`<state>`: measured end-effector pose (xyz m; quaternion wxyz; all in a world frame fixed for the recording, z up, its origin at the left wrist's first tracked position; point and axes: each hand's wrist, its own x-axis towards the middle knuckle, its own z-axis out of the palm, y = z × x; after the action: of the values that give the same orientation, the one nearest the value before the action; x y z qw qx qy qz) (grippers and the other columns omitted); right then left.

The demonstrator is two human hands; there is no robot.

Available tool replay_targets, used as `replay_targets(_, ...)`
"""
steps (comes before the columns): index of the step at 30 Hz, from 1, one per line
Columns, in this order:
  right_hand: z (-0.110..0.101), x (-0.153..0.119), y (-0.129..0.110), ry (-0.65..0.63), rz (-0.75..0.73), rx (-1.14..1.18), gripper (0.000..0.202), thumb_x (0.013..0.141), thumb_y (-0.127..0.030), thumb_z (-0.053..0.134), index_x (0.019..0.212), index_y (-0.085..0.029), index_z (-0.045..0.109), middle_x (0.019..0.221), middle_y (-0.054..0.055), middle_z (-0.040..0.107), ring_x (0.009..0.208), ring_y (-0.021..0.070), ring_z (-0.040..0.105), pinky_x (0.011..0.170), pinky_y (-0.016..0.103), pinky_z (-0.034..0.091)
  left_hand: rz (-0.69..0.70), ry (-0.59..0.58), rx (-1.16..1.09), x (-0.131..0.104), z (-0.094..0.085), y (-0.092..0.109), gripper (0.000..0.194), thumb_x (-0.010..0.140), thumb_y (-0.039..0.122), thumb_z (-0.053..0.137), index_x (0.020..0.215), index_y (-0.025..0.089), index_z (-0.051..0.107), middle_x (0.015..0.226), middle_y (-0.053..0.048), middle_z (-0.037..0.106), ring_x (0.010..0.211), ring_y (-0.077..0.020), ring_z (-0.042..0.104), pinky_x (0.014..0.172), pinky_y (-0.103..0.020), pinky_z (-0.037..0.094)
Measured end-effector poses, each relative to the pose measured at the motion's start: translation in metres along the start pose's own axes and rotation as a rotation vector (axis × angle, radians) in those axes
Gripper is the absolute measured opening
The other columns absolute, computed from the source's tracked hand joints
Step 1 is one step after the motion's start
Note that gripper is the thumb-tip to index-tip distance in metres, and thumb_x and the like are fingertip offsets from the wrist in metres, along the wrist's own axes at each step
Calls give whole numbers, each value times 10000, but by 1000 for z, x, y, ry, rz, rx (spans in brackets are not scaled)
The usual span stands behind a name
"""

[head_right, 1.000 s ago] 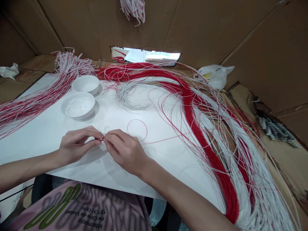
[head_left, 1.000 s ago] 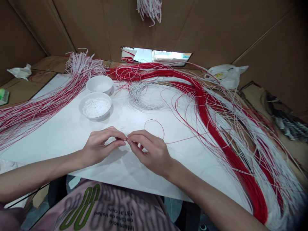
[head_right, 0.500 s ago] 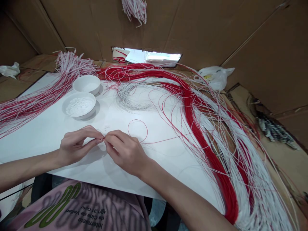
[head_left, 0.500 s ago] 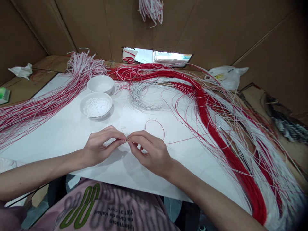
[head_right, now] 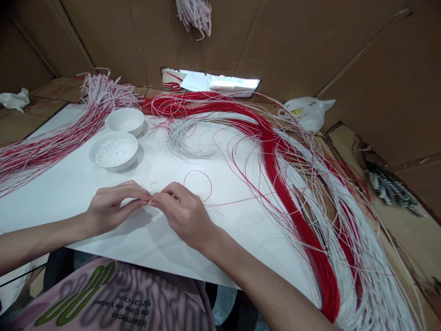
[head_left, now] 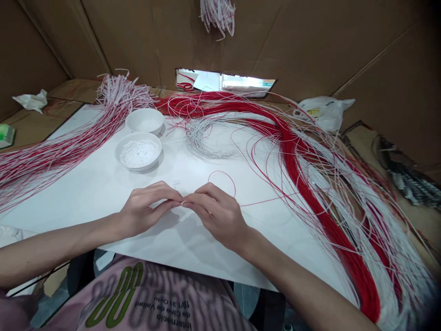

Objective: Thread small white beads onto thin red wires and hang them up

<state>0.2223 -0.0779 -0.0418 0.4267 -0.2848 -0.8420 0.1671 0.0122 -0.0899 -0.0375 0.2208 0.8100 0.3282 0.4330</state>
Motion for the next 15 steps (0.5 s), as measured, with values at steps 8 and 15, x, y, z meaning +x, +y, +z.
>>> replay_targets(8,-8,8,4,-58,71,-135,103,855,-121,536,834,-180,618,815,51,613,753,163,581,671,302,495,-44,48,90,0,-1,0,167,851,91,621,985,183,658,853,-51,724,773,-162,663,704,-298,538)
replay_targets(15,-13,10,11,-114,160,-142,284,711,-4,505,922,-175,591,928,85,632,899,239,549,779,395,473,-77,67,131,2,-3,-1,134,846,98,623,943,179,667,830,-41,720,748,-160,656,690,-293,521)
